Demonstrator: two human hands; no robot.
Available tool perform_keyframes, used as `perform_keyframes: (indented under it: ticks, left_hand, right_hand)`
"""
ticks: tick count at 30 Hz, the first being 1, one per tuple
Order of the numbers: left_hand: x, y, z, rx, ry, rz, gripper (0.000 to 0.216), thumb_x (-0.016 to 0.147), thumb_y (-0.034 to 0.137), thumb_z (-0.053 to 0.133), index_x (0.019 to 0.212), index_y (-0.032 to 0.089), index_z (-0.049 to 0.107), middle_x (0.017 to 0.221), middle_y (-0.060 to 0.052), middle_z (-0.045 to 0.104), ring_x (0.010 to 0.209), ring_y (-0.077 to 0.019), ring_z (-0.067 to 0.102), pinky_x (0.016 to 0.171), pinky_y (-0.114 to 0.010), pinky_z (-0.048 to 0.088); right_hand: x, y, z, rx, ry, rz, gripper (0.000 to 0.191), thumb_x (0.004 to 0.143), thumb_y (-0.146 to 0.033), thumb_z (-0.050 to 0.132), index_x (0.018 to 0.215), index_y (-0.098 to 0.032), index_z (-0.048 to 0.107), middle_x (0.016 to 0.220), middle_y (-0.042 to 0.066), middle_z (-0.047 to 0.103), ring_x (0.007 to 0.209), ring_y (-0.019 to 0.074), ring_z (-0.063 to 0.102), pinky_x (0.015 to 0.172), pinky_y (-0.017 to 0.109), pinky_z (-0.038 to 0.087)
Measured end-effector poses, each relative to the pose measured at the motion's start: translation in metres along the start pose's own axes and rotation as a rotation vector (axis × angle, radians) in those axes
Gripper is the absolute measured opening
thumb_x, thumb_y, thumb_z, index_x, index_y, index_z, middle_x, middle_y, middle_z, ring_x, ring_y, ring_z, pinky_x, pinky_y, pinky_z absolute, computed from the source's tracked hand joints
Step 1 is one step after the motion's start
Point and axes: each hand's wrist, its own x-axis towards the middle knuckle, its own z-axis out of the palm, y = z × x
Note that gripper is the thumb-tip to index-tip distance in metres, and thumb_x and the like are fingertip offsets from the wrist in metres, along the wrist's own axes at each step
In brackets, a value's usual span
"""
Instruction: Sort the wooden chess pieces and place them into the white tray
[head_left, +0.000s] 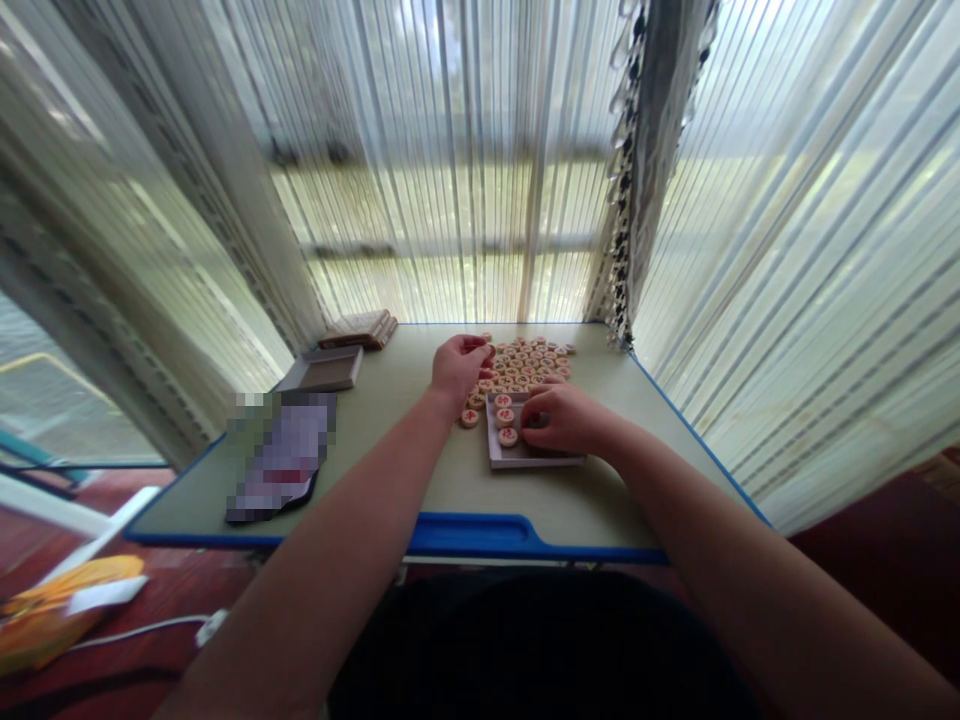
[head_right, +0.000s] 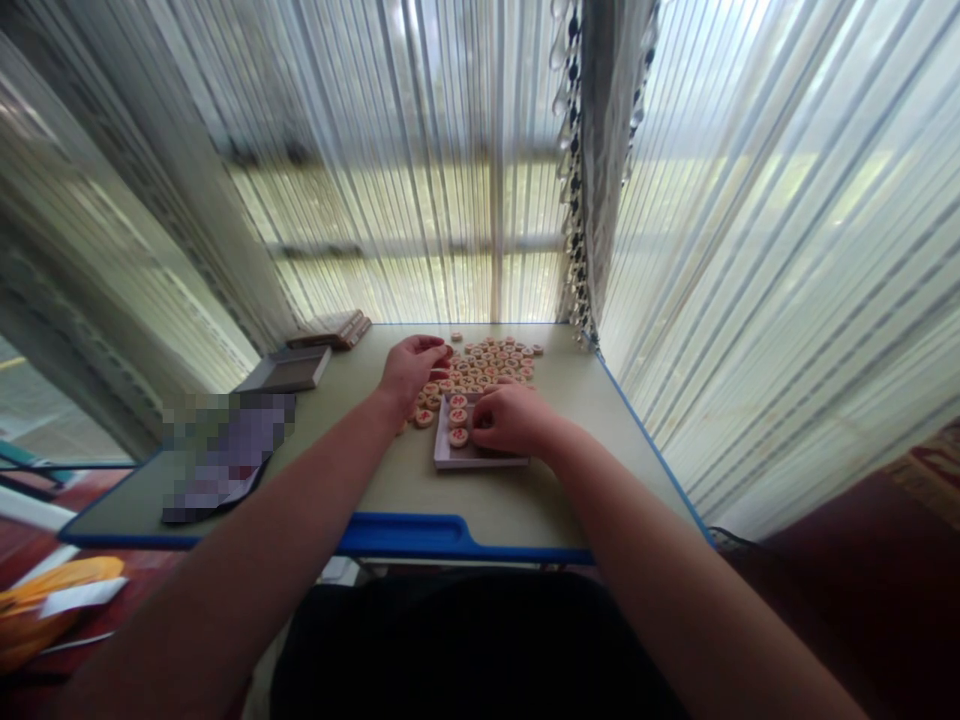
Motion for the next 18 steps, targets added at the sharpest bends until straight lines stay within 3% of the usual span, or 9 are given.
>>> perform_keyframes:
  ticks: [6,18]
  left_hand:
    - [0.0015,0.0012,-0.0013,-0.012,0.045,0.041,0.011,0.068,0.017,0.06,0.078,0.013,0.057,0.068,-0.003,0.063,0.053,-0.0104,0.058,0.045,-0.022,0.048]
    - [0.0007,0.0013,0.0,0.038,0.04,0.07,0.011,0.068,0.017,0.059,0.078,0.012,0.057,0.067,-0.003,0.062,0.051,-0.0102,0.056,0.042,-0.02,0.044]
  right_hand:
    - [0.0008,-0.0038,0.0036,-0.003,0.014,0.002,0.013,0.069,-0.031,0.062,0.074,-0.023,0.071,0.077,0.002,0.066,0.079,0.017,0.053,0.075,0.028,0.038]
    - [0.0012,-0.0009,0.0029,-0.007,0.006,0.018,0.016,0.072,-0.031,0.058,0.077,-0.025,0.073,0.075,0.002,0.065,0.077,0.0161,0.053,0.074,0.027,0.038]
